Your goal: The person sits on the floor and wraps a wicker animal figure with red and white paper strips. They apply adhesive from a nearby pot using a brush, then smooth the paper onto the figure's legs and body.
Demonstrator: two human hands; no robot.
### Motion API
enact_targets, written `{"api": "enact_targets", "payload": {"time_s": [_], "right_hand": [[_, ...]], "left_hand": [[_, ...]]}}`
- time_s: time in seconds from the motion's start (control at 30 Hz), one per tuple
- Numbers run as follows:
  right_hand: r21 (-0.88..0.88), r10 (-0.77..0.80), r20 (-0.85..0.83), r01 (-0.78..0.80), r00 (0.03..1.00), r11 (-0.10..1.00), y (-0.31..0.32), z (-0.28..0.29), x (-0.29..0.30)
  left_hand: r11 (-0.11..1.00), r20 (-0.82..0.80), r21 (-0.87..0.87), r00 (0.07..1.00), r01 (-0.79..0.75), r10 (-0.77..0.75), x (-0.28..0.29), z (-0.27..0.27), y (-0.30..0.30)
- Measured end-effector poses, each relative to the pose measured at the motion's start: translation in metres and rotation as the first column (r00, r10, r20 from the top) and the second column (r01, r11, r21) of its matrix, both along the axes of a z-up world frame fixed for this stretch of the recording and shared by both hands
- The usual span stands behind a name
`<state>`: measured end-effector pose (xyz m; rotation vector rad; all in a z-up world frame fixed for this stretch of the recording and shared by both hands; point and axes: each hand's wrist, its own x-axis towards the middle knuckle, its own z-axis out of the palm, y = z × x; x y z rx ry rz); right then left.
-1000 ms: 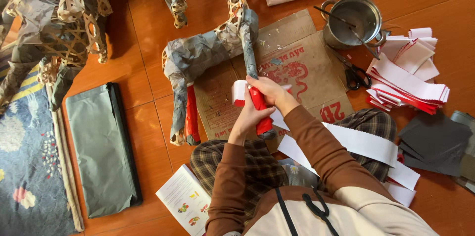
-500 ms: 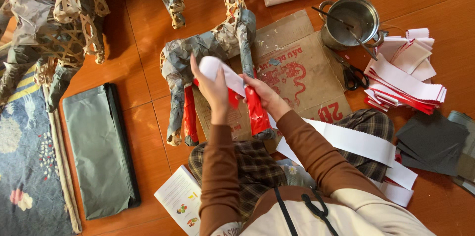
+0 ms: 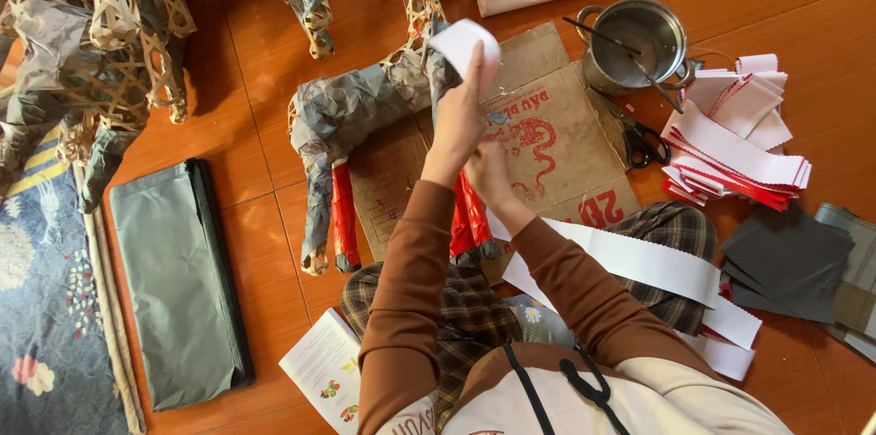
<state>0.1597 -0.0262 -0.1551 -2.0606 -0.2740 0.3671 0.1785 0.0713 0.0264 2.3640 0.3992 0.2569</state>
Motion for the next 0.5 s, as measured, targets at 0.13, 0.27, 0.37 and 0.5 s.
{"api": "enact_targets", "payload": {"time_s": [0.13,0.27,0.37,0.5], "right_hand": [[0.264,-0.203,-0.261,0.272,0.944,0.926,0.006,0.022,0.0],[0.421,-0.109,-0.705,0.537,0.7,0.731,0.009,0.062,0.001],[0.406,-0.078,-0.795,0.624,0.601,0.668,0.011,0.053,0.005],[0.358,-0.025,-0.869,0.664,0.493,0.657,0.0,0.053,0.007]], "left_hand": [[0.974,0.002,-0.198,0.994,0.109,-0.111,-0.027,0.036,0.006],[0.935,-0.14,-0.283,0.974,-0.213,0.18,-0.063,-0.025,0.03],[0.84,-0.291,-0.399,0.919,-0.368,0.265,-0.086,-0.04,0.007],[0.73,-0.411,-0.55,0.893,-0.405,0.186,-0.093,-0.018,-0.011]]}}
